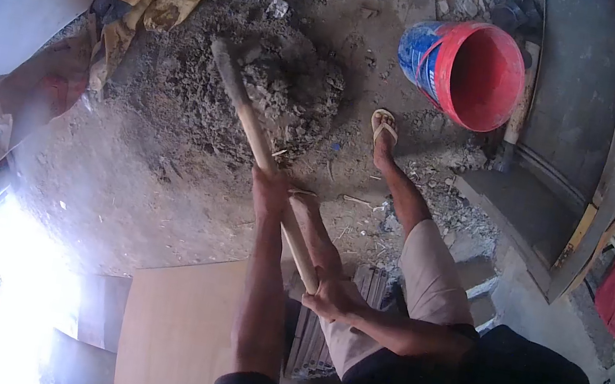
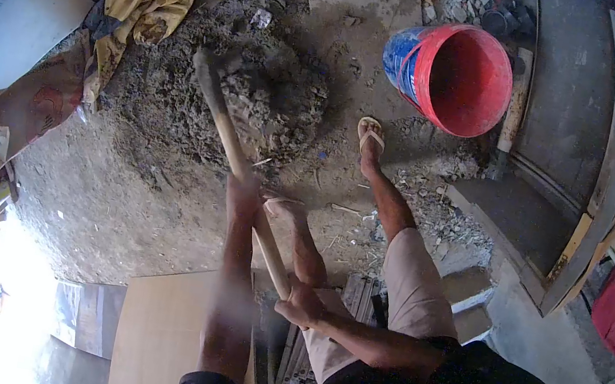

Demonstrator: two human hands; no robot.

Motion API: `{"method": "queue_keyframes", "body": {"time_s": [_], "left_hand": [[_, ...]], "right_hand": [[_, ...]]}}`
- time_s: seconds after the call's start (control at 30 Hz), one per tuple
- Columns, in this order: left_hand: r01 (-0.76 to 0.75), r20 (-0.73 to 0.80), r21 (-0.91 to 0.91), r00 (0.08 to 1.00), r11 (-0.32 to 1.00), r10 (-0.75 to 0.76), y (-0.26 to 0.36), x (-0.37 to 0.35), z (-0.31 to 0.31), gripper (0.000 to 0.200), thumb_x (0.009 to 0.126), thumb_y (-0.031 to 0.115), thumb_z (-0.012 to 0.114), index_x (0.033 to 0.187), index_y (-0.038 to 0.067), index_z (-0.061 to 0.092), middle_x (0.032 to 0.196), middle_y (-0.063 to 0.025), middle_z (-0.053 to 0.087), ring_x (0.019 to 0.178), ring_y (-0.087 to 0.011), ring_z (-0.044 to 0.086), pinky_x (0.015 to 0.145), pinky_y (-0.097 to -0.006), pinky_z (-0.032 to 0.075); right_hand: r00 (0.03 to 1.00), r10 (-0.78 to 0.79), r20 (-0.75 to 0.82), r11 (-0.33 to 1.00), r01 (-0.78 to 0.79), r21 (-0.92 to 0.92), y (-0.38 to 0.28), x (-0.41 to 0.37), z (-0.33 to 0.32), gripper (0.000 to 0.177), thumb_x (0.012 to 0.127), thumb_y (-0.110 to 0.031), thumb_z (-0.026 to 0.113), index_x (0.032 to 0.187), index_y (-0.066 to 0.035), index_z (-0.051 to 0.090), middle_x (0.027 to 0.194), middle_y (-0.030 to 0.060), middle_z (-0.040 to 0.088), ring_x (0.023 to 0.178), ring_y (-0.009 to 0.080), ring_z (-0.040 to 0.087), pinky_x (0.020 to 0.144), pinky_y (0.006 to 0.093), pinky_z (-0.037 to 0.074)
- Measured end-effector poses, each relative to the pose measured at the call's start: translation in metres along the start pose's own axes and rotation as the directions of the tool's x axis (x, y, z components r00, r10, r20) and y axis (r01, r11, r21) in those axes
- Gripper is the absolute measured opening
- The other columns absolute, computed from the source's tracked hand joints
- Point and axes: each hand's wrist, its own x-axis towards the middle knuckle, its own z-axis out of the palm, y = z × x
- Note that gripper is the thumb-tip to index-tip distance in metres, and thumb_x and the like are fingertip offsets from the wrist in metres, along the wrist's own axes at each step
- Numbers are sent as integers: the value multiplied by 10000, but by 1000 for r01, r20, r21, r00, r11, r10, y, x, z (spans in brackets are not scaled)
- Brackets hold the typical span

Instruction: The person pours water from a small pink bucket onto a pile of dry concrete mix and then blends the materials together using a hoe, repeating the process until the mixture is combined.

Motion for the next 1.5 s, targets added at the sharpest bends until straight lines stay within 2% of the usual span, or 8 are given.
{"method": "queue_keyframes", "body": {"time_s": [0.3,0.43,0.53,0.77,0.9,1.0,1.23,1.5], "left_hand": [[-149,-158,-171,980,974,123,69,26,-21,372,832,116,639,1113,5,423,731,-79,568,565,-148,570,473,-297,472],[-293,-205,-340,950,893,234,101,58,-3,381,839,109,630,1127,-15,414,735,-92,573,564,-154,578,484,-300,495],[-145,-166,-193,980,970,114,129,70,12,377,834,95,627,1128,-8,414,751,-95,580,591,-170,592,502,-317,514],[-67,-11,0,998,998,67,-23,120,65,378,829,163,628,1099,1,419,778,-116,605,576,-188,587,490,-339,493],[40,53,-125,998,991,-34,-19,56,80,410,826,191,630,1108,5,398,779,-113,603,575,-179,588,511,-335,496],[175,-19,51,985,983,-174,30,-1,79,416,827,189,616,1112,-1,379,762,-114,589,601,-181,592,541,-336,503],[-366,-55,-131,931,921,362,82,48,75,488,814,107,572,1222,-17,334,853,-144,582,616,-212,599,539,-347,508],[-183,72,-135,978,974,194,118,107,106,711,808,96,574,1411,82,198,871,-162,589,602,-241,611,502,-354,530]], "right_hand": [[763,-619,-185,754,512,-411,11,68,-23,420,689,-185,687,1039,-14,531,811,237,601,801,420,623,737,500,495],[858,-482,-178,843,399,-362,-42,76,-69,443,684,-161,683,1071,0,541,826,245,622,807,435,637,733,485,510],[851,-495,-176,840,417,-346,-50,88,-86,500,691,-146,671,1134,16,508,884,270,639,853,433,645,749,474,518],[958,-252,-133,954,224,-198,-21,62,-78,428,728,-167,654,1068,46,503,828,221,650,771,418,653,661,436,532],[938,-291,-190,938,241,-248,22,37,-85,422,712,-179,664,1043,26,501,767,200,642,702,402,650,642,444,524],[954,-242,-176,945,190,-266,41,14,-89,452,700,-185,656,1092,-8,519,824,227,642,776,406,652,704,457,519],[886,-409,-217,885,328,-331,-15,64,-124,432,736,-201,667,1076,15,510,859,247,649,826,416,655,731,465,520],[874,-359,-327,932,356,-72,-95,98,-130,322,723,-83,613,1010,14,503,741,93,580,629,204,594,588,355,483]]}}
